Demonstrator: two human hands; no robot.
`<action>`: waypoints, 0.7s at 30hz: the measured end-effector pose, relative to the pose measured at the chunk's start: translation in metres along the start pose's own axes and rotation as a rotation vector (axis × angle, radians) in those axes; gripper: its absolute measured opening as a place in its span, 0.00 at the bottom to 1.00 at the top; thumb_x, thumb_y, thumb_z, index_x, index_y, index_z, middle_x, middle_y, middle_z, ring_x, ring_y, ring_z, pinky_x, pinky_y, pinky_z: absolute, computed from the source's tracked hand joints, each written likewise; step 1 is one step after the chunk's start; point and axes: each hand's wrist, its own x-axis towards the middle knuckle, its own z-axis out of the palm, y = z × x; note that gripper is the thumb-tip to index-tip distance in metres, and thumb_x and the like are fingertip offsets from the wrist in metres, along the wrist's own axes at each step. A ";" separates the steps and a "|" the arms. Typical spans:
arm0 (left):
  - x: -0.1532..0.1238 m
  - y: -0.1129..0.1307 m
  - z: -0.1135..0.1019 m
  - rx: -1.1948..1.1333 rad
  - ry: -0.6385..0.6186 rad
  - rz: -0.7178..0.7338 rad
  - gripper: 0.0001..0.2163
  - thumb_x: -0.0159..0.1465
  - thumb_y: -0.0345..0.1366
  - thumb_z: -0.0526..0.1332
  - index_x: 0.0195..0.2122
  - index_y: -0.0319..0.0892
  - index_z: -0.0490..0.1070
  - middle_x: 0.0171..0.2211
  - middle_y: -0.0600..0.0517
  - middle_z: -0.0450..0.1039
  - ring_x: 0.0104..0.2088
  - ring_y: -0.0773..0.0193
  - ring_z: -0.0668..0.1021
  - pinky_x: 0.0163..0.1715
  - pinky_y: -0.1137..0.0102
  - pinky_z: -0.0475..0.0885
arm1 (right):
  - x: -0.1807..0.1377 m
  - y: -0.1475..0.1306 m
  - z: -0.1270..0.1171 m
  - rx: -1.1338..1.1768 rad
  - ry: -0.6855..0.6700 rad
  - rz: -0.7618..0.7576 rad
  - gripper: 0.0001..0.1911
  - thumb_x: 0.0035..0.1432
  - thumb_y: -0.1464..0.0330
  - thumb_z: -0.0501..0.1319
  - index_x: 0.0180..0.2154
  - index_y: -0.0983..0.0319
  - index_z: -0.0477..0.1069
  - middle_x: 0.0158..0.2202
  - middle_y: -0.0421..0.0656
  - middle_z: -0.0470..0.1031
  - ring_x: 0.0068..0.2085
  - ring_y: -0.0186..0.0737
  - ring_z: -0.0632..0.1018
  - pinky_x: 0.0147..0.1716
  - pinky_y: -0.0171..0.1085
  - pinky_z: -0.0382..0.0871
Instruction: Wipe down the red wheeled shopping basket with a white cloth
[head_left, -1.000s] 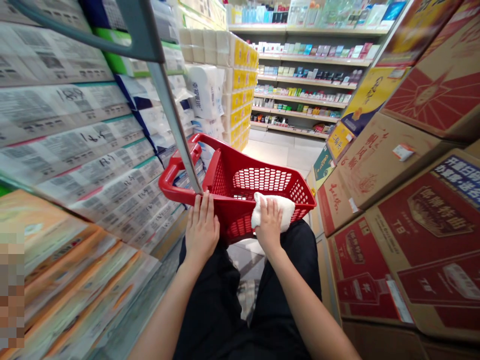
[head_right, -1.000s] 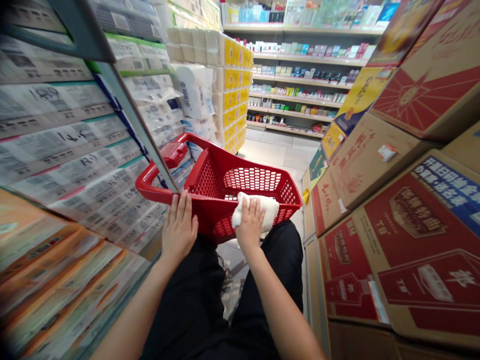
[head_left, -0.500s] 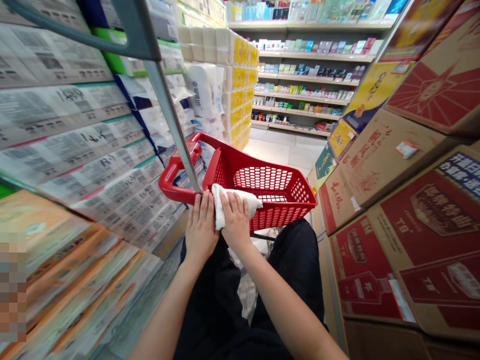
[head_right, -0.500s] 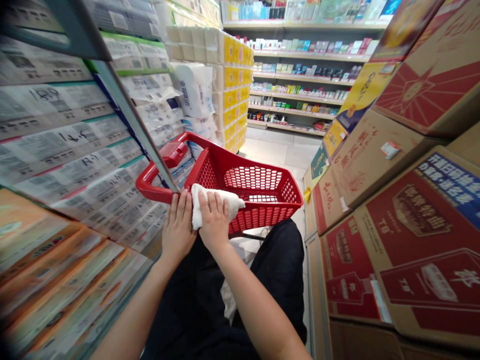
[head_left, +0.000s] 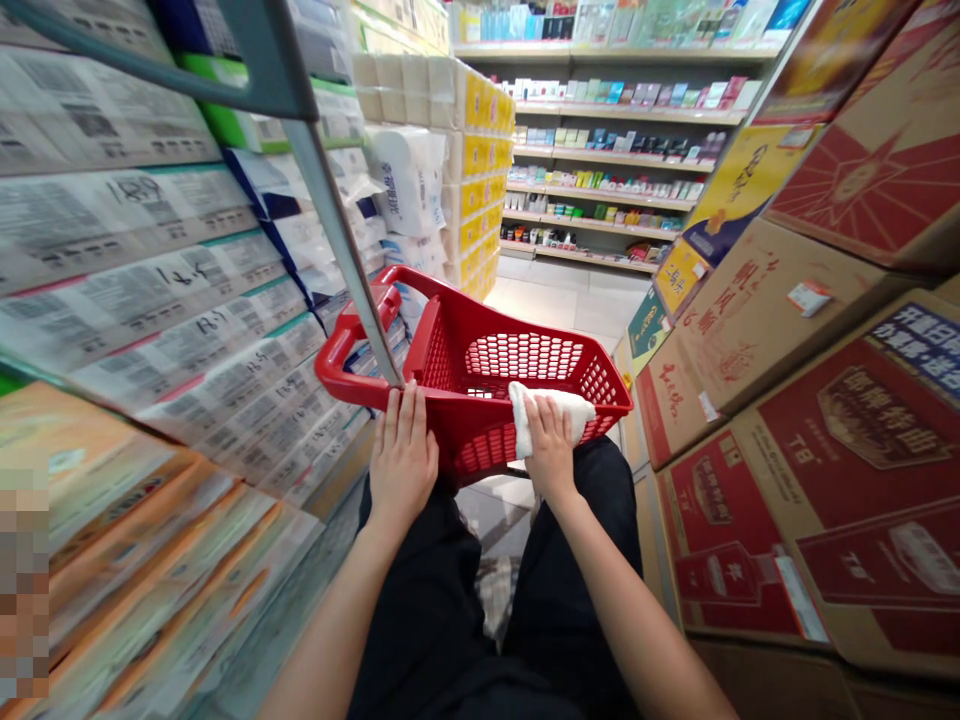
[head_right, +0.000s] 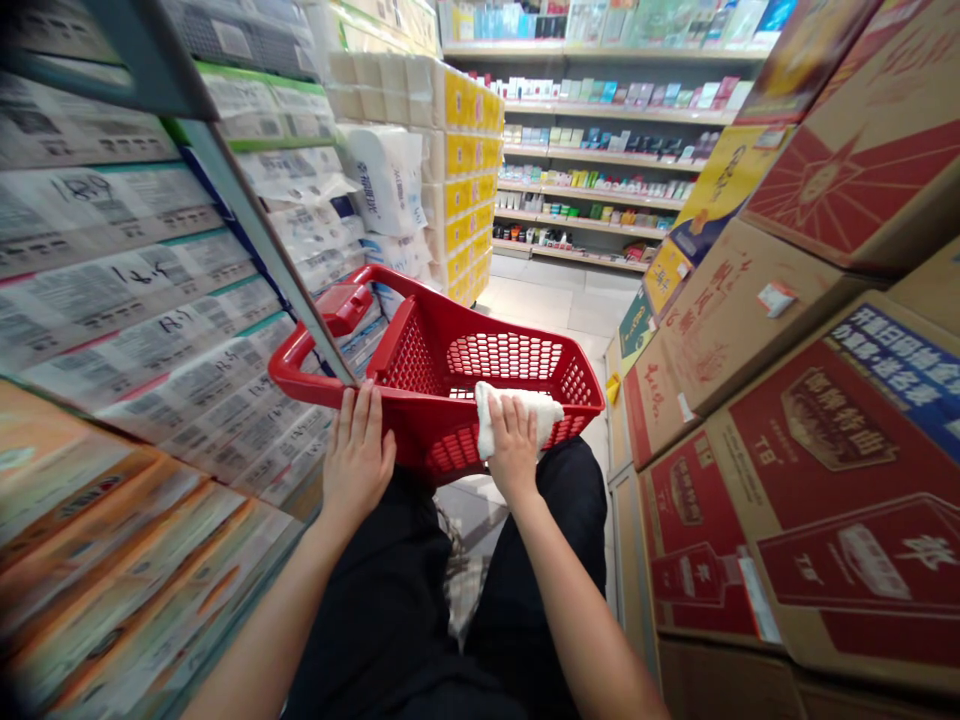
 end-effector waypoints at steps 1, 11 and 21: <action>0.000 0.000 0.000 0.002 -0.001 -0.001 0.33 0.68 0.32 0.51 0.72 0.39 0.36 0.71 0.45 0.46 0.71 0.52 0.50 0.68 0.55 0.51 | -0.001 0.004 -0.001 -0.006 0.002 0.009 0.42 0.51 0.80 0.50 0.68 0.61 0.51 0.69 0.46 0.54 0.71 0.47 0.51 0.68 0.54 0.43; -0.001 -0.001 0.000 0.011 -0.003 -0.002 0.34 0.68 0.31 0.51 0.72 0.38 0.35 0.71 0.45 0.46 0.71 0.53 0.50 0.67 0.56 0.52 | 0.014 -0.069 -0.006 0.132 0.011 0.074 0.44 0.47 0.80 0.53 0.67 0.62 0.53 0.67 0.48 0.58 0.70 0.49 0.53 0.68 0.54 0.42; -0.005 -0.009 0.000 -0.026 -0.028 0.058 0.34 0.66 0.34 0.54 0.71 0.37 0.41 0.71 0.43 0.46 0.71 0.51 0.48 0.67 0.56 0.51 | 0.037 -0.145 -0.033 0.256 -0.054 -0.150 0.37 0.58 0.74 0.54 0.68 0.58 0.49 0.66 0.47 0.60 0.67 0.45 0.57 0.68 0.51 0.43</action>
